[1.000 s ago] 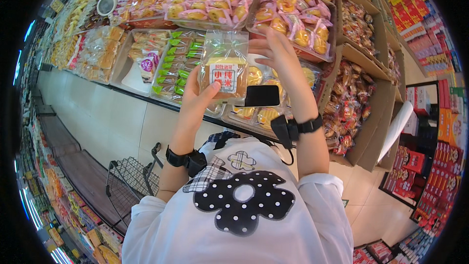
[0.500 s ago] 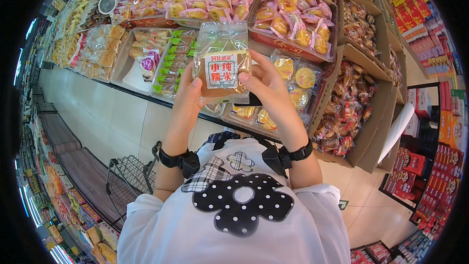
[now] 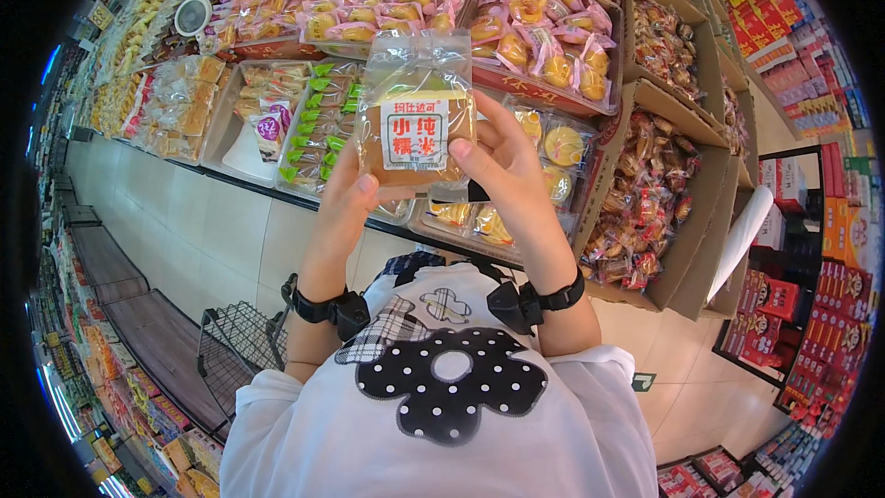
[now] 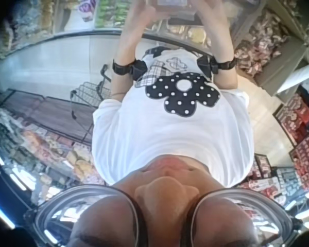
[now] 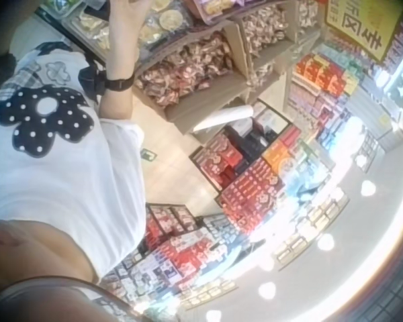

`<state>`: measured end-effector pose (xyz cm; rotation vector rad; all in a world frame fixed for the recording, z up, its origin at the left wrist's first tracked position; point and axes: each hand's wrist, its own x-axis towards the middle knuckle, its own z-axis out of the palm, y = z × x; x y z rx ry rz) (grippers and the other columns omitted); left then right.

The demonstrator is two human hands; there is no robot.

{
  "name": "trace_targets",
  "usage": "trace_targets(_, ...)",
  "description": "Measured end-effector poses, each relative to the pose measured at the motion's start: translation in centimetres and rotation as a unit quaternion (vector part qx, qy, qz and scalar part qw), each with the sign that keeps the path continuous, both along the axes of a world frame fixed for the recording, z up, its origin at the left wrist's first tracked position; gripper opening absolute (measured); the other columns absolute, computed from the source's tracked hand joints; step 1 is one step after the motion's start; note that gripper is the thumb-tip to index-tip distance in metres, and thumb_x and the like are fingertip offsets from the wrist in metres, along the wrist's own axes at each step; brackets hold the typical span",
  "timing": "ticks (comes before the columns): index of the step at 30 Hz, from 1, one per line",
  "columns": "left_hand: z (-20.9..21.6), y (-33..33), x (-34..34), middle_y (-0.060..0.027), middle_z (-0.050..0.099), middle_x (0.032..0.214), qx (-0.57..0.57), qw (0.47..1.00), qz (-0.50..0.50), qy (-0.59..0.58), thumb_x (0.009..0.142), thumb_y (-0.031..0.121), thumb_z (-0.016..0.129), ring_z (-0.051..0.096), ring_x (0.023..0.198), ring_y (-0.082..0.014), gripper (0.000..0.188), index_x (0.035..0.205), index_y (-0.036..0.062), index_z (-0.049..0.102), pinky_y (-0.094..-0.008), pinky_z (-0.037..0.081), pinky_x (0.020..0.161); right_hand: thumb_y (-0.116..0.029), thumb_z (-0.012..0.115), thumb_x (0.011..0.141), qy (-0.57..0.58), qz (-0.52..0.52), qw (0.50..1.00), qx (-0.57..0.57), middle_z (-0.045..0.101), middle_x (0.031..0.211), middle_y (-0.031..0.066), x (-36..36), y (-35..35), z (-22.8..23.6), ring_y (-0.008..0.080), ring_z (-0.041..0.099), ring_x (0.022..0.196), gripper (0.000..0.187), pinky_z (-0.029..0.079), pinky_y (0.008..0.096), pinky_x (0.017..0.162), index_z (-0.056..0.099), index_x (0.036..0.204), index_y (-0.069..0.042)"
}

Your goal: Organizing and tidying individually wrapped snack packages on supermarket shelves.

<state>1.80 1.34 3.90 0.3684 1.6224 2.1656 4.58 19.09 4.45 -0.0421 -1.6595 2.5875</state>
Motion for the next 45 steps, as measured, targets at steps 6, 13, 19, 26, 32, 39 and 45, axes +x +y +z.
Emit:
trace_targets(6, 0.4, -0.1, -0.1, -0.0158, 0.045, 0.122, -0.008, 1.000, 0.003, 0.019, 0.074, 0.052, 0.059, 0.053, 0.106, -0.0258, 0.088, 0.132, -0.0013, 0.023, -0.0369, 0.050, 0.078, -0.027, 0.060, 0.082, 0.002, 0.013, 0.999, 0.030, 0.047, 0.122, 0.0119, 0.1, -0.1, 0.3, 0.0172, 0.047, 0.112, 0.062, 0.036, 0.0306, 0.094, 0.032, 0.128, 0.004)
trace_targets(13, 0.2, -0.6, -0.2, -0.0148, 0.039, 0.125, 0.084, 0.996, -0.031, -0.004, 0.081, 0.027, 0.060, 0.042, 0.115, -0.0247, 0.066, 0.130, -0.0005, 0.025, -0.0378, 0.050, 0.081, -0.014, 0.059, 0.082, 0.006, 0.015, 1.000, -0.008, 0.052, 0.114, 0.0154, 0.2, -0.2, 0.5, 0.0183, 0.050, 0.104, 0.061, 0.039, 0.0300, 0.089, 0.028, 0.131, 0.004)
trace_targets(19, 0.6, -0.3, 0.1, -0.0146, 0.045, 0.123, -0.007, 1.000, 0.000, 0.003, 0.073, 0.053, 0.060, 0.053, 0.106, -0.0256, 0.088, 0.133, 0.0011, 0.022, -0.0373, 0.050, 0.076, -0.014, 0.059, 0.082, 0.001, 0.014, 1.000, -0.008, 0.052, 0.113, 0.0156, 0.4, -0.2, 0.4, 0.0183, 0.050, 0.104, 0.060, 0.039, 0.0299, 0.089, 0.028, 0.131, 0.003)
trace_targets(26, 1.1, 0.0, 0.2, -0.0142, 0.046, 0.122, -0.006, 1.000, 0.001, 0.009, 0.072, 0.054, 0.060, 0.053, 0.106, -0.0254, 0.089, 0.133, 0.0009, 0.023, -0.0363, 0.050, 0.076, -0.015, 0.060, 0.082, 0.001, 0.008, 1.000, -0.004, 0.052, 0.113, 0.0159, 0.5, -0.1, 0.7, 0.0179, 0.051, 0.103, 0.060, 0.039, 0.0301, 0.089, 0.029, 0.131, 0.003)
trace_targets(32, 0.8, 0.0, 0.1, -0.0144, 0.046, 0.122, -0.006, 1.000, 0.006, 0.013, 0.072, 0.055, 0.060, 0.054, 0.105, -0.0245, 0.089, 0.132, 0.0008, 0.023, -0.0357, 0.051, 0.075, -0.016, 0.060, 0.082, -0.007, 0.009, 1.000, 0.005, 0.053, 0.113, 0.0151, 0.5, -0.1, 1.0, 0.0171, 0.051, 0.102, 0.059, 0.039, 0.0300, 0.088, 0.030, 0.130, 0.003)
trace_targets(39, 1.0, 0.2, -0.1, -0.0147, 0.046, 0.121, -0.006, 1.000, -0.013, 0.001, 0.071, 0.054, 0.062, 0.054, 0.104, -0.0242, 0.090, 0.132, 0.0005, 0.023, -0.0353, 0.051, 0.073, -0.024, 0.055, 0.085, -0.012, 0.019, 0.999, 0.040, 0.046, 0.122, 0.0116, 0.7, 0.2, 1.0, 0.0169, 0.045, 0.113, 0.059, 0.035, 0.0296, 0.094, 0.030, 0.129, 0.005)
trace_targets(45, 0.2, 0.0, 0.2, -0.0144, 0.045, 0.122, -0.014, 1.000, 0.002, 0.022, 0.070, 0.054, 0.062, 0.053, 0.104, -0.0236, 0.091, 0.133, 0.0004, 0.023, -0.0353, 0.051, 0.072, -0.024, 0.056, 0.084, -0.012, 0.027, 0.999, 0.040, 0.046, 0.123, 0.0118, 1.1, 0.2, 1.1, 0.0167, 0.045, 0.113, 0.059, 0.035, 0.0295, 0.094, 0.030, 0.129, 0.005)
